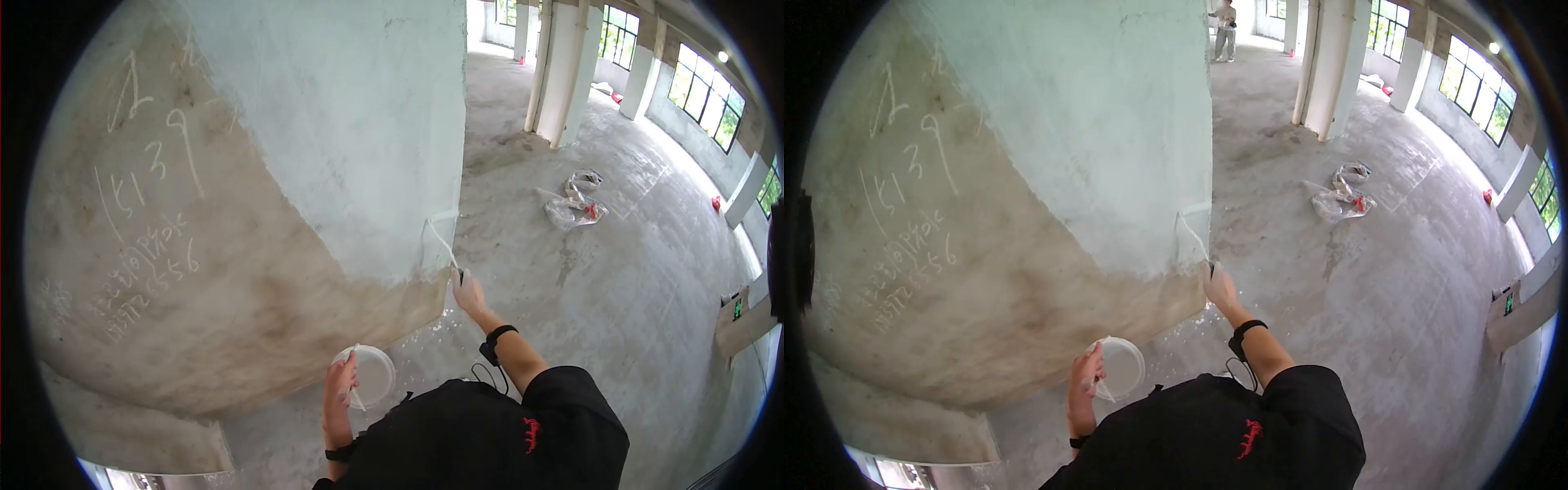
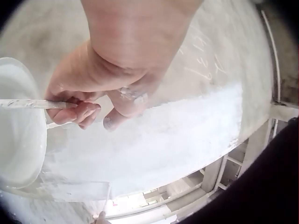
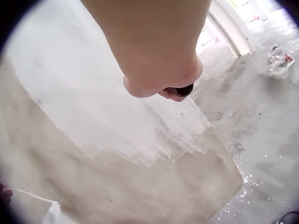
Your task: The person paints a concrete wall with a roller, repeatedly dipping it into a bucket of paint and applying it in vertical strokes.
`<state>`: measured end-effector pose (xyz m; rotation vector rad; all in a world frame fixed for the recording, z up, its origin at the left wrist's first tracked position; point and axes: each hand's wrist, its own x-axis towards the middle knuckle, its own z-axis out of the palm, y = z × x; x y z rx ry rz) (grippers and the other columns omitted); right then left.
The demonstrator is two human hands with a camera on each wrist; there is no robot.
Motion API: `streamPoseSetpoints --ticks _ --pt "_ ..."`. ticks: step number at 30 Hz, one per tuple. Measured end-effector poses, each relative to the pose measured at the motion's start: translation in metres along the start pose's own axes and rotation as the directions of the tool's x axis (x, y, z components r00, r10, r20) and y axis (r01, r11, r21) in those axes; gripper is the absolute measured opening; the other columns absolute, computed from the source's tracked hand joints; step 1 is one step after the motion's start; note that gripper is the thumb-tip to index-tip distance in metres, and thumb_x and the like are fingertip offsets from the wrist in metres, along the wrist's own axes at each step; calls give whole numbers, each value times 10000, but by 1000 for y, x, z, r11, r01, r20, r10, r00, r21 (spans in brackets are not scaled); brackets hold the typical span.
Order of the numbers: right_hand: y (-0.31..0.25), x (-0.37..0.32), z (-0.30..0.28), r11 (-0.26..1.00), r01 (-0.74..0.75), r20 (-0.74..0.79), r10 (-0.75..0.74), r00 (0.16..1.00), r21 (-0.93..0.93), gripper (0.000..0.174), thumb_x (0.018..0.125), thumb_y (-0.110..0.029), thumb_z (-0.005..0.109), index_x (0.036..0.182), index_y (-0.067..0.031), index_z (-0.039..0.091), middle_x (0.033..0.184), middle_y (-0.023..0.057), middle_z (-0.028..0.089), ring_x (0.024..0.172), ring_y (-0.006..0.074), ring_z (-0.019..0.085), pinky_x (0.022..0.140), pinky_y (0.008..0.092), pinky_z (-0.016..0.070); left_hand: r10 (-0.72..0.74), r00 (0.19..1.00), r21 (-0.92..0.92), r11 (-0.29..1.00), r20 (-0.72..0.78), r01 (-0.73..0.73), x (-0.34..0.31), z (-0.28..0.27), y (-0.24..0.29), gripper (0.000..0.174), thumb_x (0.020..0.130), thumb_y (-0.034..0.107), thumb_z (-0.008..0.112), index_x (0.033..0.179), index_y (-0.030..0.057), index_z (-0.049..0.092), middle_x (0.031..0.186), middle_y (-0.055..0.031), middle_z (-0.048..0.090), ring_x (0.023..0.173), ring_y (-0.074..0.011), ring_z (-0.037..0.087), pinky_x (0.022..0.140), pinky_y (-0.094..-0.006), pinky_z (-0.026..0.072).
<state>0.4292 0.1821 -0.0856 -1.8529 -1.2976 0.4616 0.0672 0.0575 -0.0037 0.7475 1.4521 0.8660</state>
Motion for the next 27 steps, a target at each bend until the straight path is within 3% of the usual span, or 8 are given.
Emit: streamPoseSetpoints --ticks 7,10,14,21,27 --pt "-49 63 -33 978 197 -201 -205 958 -63 393 962 -345 462 874 35 506 734 317 590 712 500 578 593 549 432 7 999 -12 1000 35 -7 1 1 -4 362 898 396 639 773 66 555 565 37 404 469 -88 397 472 -257 369" --pt "-91 89 -71 973 229 -233 -227 945 -22 405 952 -357 471 903 42 515 721 311 599 710 495 586 620 557 459 -14 1000 30 999 23 14 -3 9 3 386 911 388 621 693 94 497 557 41 384 460 -81 375 451 -248 347" --pt "-138 105 -110 954 299 -258 -285 923 13 397 956 -355 464 893 36 498 718 313 595 715 499 580 630 553 458 -15 999 50 999 31 13 4 9 0 396 904 400 628 702 78 515 558 33 397 451 -85 379 450 -248 351" --pt "-77 79 -65 985 163 -168 -171 971 -62 440 960 -402 432 913 31 495 746 315 605 734 509 582 662 562 456 -47 999 80 996 11 45 10 6 -2 412 893 413 640 705 61 536 579 16 436 478 -91 413 460 -247 359" --pt "-8 36 -19 993 6 52 0 999 -117 452 963 -406 407 972 34 510 781 320 612 772 503 591 700 568 458 -50 999 66 997 9 49 9 4 1 395 880 408 657 737 57 546 584 26 425 488 -86 403 478 -246 366"
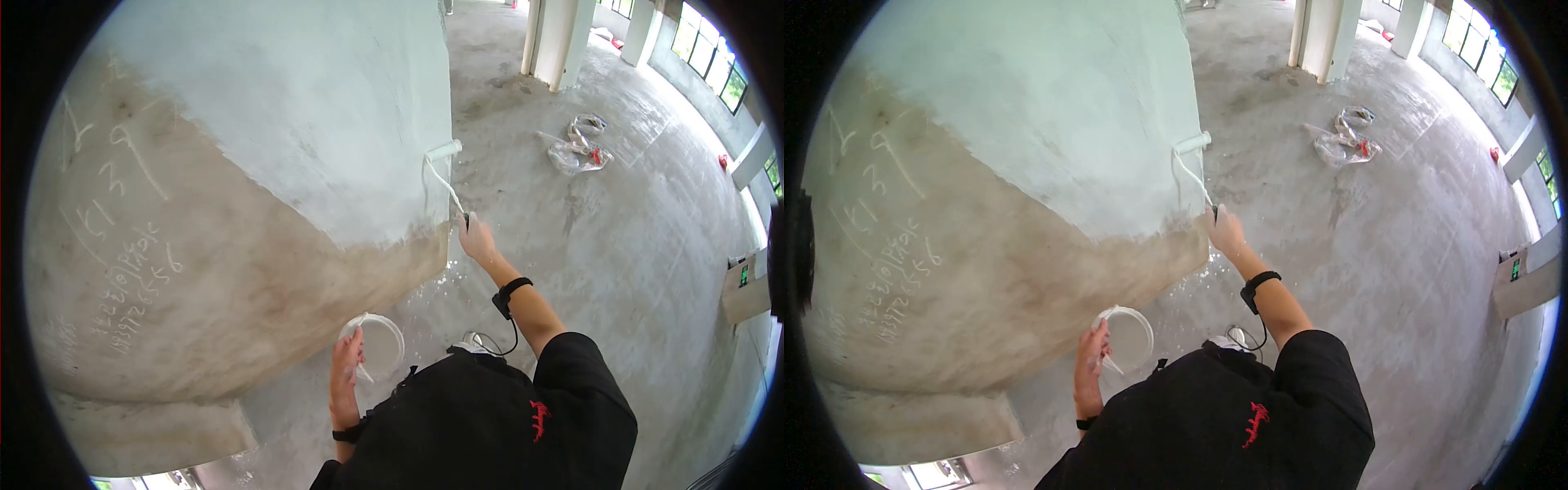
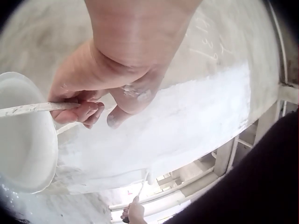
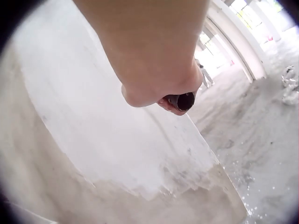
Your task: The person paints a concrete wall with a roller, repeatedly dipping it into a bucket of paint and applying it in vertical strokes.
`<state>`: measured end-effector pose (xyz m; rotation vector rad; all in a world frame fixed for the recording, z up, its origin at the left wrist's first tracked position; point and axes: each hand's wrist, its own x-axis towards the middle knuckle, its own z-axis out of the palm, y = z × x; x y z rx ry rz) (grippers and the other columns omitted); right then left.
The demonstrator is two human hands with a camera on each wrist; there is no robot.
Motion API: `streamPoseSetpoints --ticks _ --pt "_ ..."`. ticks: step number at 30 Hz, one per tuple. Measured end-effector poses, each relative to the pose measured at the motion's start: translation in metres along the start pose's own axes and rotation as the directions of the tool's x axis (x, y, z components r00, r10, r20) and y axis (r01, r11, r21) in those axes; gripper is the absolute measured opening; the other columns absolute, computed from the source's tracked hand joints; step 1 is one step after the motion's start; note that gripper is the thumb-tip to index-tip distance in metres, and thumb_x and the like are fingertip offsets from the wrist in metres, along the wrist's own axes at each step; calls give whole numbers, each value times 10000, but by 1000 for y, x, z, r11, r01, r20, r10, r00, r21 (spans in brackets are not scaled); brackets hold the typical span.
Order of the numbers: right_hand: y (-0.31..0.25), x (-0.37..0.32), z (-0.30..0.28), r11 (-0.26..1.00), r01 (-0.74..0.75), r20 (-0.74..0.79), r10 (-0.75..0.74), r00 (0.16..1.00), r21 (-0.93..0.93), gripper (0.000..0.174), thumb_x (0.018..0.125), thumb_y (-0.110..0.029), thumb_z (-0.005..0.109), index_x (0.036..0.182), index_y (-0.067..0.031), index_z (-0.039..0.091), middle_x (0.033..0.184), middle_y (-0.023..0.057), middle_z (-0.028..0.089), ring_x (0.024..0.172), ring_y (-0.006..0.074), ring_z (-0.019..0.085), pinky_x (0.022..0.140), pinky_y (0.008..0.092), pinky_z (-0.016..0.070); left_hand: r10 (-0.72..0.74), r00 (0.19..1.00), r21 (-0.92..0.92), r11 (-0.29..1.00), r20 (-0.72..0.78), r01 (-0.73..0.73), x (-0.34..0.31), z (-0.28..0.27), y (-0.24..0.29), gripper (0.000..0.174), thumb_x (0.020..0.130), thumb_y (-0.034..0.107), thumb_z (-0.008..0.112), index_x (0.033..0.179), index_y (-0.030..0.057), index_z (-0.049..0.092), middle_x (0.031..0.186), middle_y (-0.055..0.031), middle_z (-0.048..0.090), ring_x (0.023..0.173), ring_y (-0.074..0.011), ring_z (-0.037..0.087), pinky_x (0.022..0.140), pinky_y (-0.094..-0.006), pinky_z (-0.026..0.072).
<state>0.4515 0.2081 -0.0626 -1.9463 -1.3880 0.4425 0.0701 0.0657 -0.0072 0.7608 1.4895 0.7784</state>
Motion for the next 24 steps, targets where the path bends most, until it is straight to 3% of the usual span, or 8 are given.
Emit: streamPoseSetpoints --ticks 6,15,20,24 --pt "36 -19 36 994 -111 110 109 988 13 479 960 -428 386 977 30 527 826 312 622 816 495 595 731 557 464 -35 998 0 999 -51 35 -9 -3 2 396 869 414 671 752 57 546 576 37 399 482 -80 381 479 -246 364" --pt "71 -30 40 993 -97 278 110 954 -60 460 966 -400 404 920 41 527 820 301 621 791 482 593 708 544 456 -143 963 -133 984 -228 115 -6 -17 -9 411 865 418 678 788 43 529 552 47 351 460 -81 345 475 -247 354" --pt "52 -27 22 993 -122 256 119 959 -4 442 969 -391 402 907 32 515 756 286 612 745 472 590 666 543 447 -185 923 -179 975 -336 131 -7 -10 -14 409 871 406 674 786 37 519 537 47 331 451 -83 328 476 -257 345" --pt "28 -20 11 985 -168 271 172 947 -38 446 972 -421 390 972 2 532 814 250 640 784 441 617 680 523 471 -169 920 -181 977 -354 110 -12 -3 -7 411 878 398 669 794 24 517 531 47 319 450 -84 316 484 -255 348"
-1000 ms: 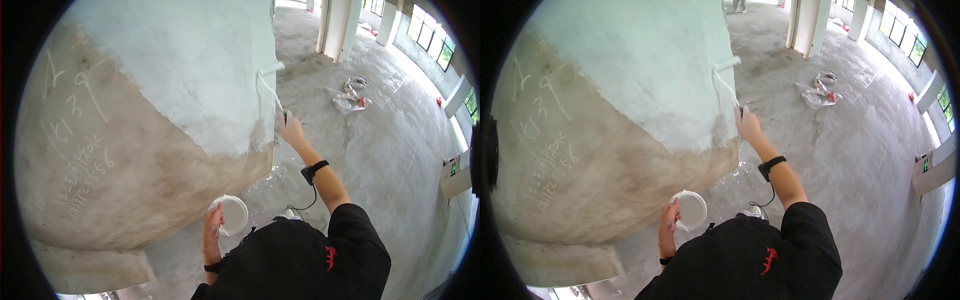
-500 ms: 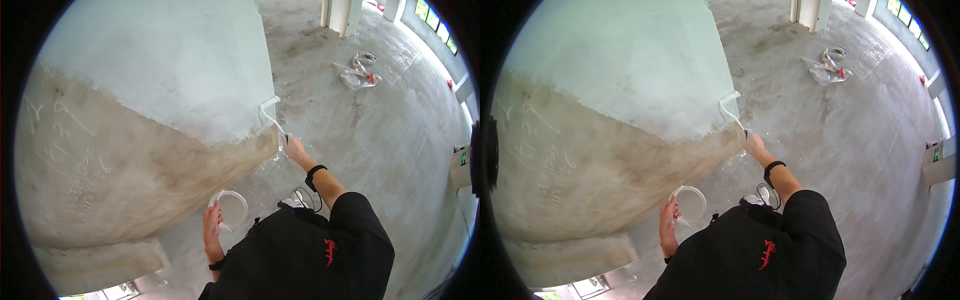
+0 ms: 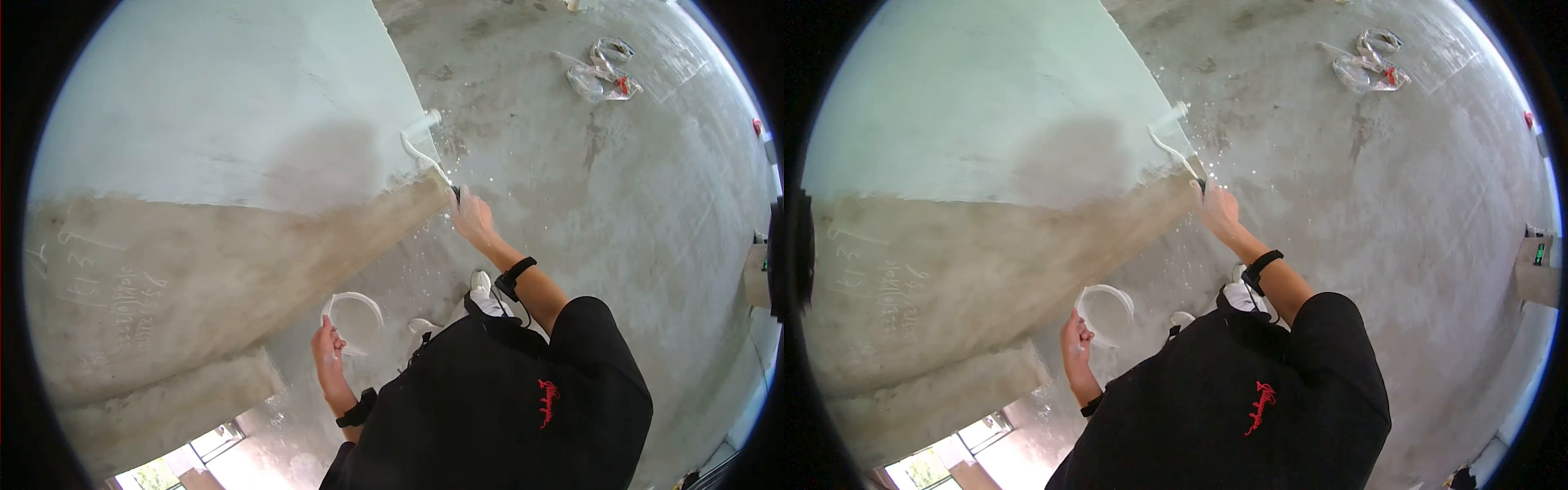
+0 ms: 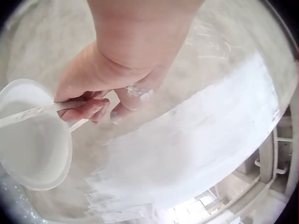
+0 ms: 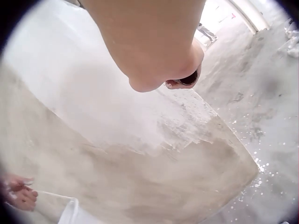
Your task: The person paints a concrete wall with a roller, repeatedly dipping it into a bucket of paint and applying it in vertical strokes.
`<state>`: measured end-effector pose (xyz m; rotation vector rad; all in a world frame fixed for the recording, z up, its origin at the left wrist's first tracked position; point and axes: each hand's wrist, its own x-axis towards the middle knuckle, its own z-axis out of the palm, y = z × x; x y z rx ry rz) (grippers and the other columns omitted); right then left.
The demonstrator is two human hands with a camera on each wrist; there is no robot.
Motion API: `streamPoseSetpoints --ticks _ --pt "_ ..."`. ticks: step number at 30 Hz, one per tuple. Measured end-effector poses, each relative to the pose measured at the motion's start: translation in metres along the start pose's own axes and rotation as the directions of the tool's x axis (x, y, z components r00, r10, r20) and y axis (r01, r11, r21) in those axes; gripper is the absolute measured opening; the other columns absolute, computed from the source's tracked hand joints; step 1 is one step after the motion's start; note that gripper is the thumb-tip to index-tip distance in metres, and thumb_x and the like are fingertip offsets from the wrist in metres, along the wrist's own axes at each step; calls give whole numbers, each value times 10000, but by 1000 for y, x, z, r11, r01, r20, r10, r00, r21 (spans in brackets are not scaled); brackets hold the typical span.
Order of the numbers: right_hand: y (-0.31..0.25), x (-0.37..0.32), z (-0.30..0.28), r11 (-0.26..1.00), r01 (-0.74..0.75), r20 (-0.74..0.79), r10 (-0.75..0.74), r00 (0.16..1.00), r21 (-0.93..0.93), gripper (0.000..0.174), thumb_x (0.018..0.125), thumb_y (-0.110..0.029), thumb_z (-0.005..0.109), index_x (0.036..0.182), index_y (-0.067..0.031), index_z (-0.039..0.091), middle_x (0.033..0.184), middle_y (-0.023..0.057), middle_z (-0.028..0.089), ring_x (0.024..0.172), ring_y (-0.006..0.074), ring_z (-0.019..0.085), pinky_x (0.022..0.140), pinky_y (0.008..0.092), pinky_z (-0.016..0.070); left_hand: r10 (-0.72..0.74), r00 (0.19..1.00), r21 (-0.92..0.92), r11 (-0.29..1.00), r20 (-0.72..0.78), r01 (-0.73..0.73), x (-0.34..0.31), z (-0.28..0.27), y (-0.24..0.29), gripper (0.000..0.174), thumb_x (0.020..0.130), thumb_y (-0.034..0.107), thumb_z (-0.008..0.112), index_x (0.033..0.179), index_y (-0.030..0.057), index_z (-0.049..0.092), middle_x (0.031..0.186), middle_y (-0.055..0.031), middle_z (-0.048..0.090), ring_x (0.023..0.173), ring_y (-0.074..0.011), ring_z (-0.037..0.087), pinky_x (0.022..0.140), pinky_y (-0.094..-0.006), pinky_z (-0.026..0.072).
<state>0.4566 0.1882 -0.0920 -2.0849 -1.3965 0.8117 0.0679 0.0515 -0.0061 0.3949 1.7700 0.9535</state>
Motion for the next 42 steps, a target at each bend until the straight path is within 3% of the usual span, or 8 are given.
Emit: streamPoseSetpoints --ticks 5,8,13,18,21,29,36,42 --pt "-23 7 -2 997 77 -76 -75 994 19 403 985 -394 364 965 -11 489 771 252 632 711 445 613 646 532 463 -26 999 7 1000 -42 27 -5 3 4 405 891 388 655 814 12 525 535 51 321 466 -77 317 496 -250 354" --pt "-12 14 15 1000 -29 80 30 996 -11 384 987 -378 356 973 -13 475 785 257 634 747 442 617 657 531 468 -76 996 -28 997 -39 75 -8 6 6 386 906 370 639 823 9 532 540 53 323 479 -71 319 504 -249 359" --pt "39 35 84 995 -92 133 96 986 -35 416 985 -375 357 987 10 515 798 257 641 776 447 618 693 535 471 -135 989 -43 990 -55 133 -12 12 13 356 920 339 625 808 14 533 551 51 332 488 -69 325 504 -253 363" --pt "55 46 114 989 -143 179 149 973 -45 452 985 -394 356 985 22 532 797 252 643 792 444 616 705 533 466 -142 989 -38 989 -52 140 -16 15 17 353 915 339 633 800 19 539 562 49 342 492 -65 332 504 -250 364" --pt "47 37 103 984 -174 165 179 970 -45 434 986 -391 363 970 11 527 799 255 639 808 441 615 709 529 461 -146 988 -8 989 -54 146 -8 10 13 357 910 349 640 793 27 540 571 52 347 497 -61 336 505 -246 363" --pt "-17 1 17 996 -61 58 58 997 57 403 969 -397 413 929 -9 511 723 262 616 715 449 603 663 537 453 -118 992 46 992 -42 120 -9 13 14 376 892 365 664 797 22 543 583 53 356 509 -55 345 507 -240 360" --pt "4 -2 49 989 -147 144 141 979 29 384 979 -388 392 952 -23 505 755 248 627 733 446 606 652 541 447 -75 996 61 995 -51 78 -19 20 20 353 891 360 663 796 39 550 574 56 362 501 -56 351 519 -241 365" --pt "34 15 84 993 -119 169 113 979 27 399 971 -343 401 917 29 534 772 269 636 770 443 624 694 535 469 -87 994 78 993 -60 92 -21 28 27 329 906 337 649 795 41 555 567 56 365 502 -58 357 520 -237 365"
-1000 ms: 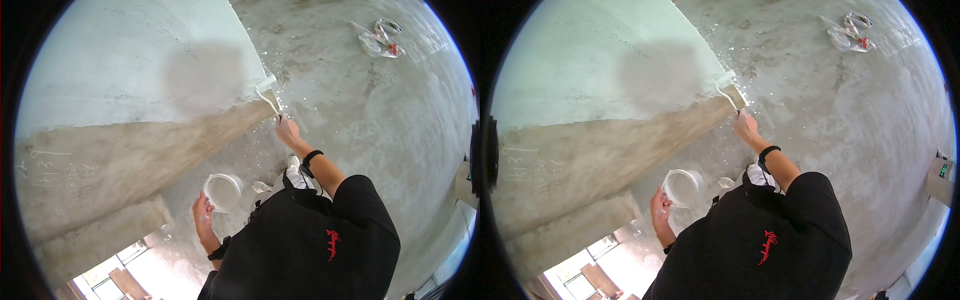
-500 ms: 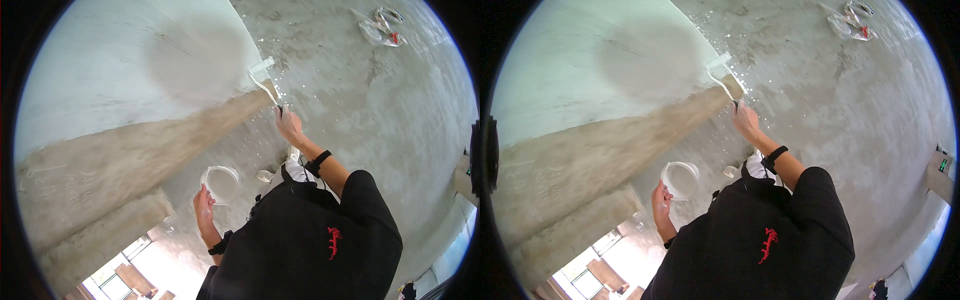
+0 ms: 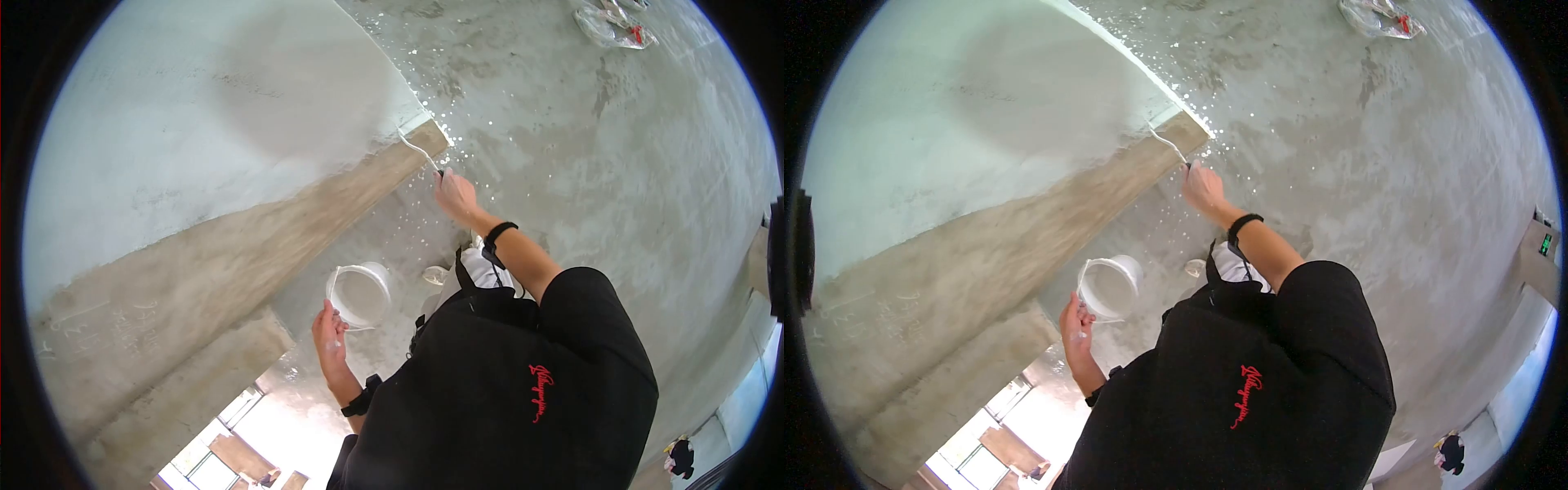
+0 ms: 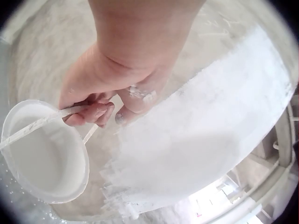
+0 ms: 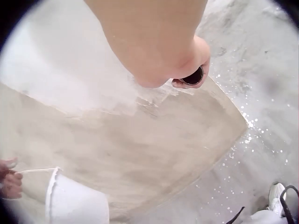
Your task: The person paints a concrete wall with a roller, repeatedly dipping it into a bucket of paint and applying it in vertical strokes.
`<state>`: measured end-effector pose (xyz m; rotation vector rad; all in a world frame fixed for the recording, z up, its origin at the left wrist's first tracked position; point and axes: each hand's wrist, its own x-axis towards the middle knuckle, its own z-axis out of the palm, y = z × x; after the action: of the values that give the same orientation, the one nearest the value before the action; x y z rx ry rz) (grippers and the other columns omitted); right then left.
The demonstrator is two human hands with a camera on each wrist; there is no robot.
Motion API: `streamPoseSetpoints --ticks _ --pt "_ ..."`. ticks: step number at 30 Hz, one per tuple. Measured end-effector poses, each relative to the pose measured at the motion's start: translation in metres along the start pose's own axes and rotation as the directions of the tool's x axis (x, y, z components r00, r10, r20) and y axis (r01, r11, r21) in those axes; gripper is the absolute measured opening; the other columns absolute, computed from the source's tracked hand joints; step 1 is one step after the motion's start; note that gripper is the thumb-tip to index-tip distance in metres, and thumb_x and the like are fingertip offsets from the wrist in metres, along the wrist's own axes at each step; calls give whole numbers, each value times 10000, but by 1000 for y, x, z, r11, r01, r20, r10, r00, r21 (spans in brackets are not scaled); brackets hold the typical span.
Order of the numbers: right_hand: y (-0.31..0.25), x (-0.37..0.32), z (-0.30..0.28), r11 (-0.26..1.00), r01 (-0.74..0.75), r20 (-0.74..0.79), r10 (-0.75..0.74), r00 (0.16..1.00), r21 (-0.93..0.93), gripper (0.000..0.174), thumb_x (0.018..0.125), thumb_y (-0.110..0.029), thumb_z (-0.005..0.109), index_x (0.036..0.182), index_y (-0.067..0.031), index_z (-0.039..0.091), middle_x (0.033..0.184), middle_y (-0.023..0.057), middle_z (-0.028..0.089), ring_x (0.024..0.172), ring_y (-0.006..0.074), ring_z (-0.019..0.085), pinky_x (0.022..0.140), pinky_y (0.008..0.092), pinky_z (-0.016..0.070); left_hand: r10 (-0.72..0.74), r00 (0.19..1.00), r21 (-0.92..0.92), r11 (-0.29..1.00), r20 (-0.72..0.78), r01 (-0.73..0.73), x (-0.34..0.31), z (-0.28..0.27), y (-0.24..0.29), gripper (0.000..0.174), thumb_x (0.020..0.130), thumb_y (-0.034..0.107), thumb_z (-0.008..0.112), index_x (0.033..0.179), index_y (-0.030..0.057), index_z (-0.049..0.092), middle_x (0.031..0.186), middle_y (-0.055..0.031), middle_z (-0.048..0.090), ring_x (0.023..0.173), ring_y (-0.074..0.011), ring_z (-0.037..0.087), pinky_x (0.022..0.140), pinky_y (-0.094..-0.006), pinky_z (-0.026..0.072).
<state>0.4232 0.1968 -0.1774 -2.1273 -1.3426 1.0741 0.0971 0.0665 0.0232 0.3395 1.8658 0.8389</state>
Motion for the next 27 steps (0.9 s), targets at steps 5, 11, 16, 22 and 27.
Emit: streamPoseSetpoints --ticks 5,11,16,22,27 --pt "17 29 20 997 -46 63 50 997 -66 455 969 -373 386 915 43 563 823 268 644 826 433 627 722 524 480 1 1000 23 1000 10 -2 1 1 1 328 909 334 646 786 45 553 574 52 371 508 -59 361 520 -235 366" --pt "3 13 -2 994 -83 19 85 996 -78 449 965 -401 404 928 14 568 799 246 644 799 422 627 694 522 473 -8 1000 -14 1000 3 8 2 -5 -4 344 912 345 639 771 46 545 590 40 389 523 -68 378 522 -235 367" --pt "-27 -15 -51 998 28 -83 -34 996 -63 418 958 -398 425 926 -7 571 766 253 637 750 431 624 679 522 478 4 1000 15 1000 -22 -4 7 -8 -7 358 903 358 646 785 32 557 598 31 405 534 -74 394 520 -236 374" --pt "-18 -14 -87 976 206 -258 -217 942 -72 410 946 -406 463 920 -11 570 722 258 622 696 451 608 624 524 467 35 999 33 999 -25 -34 30 -29 -30 360 882 359 674 828 20 567 613 34 418 530 -66 389 508 -229 364" --pt "-15 -19 -107 980 173 -233 -190 954 -94 439 942 -423 472 889 -1 577 723 259 618 700 458 600 618 502 465 34 999 -20 999 -9 -34 30 -33 -32 348 884 357 674 813 37 558 607 45 403 517 -55 367 514 -229 356"
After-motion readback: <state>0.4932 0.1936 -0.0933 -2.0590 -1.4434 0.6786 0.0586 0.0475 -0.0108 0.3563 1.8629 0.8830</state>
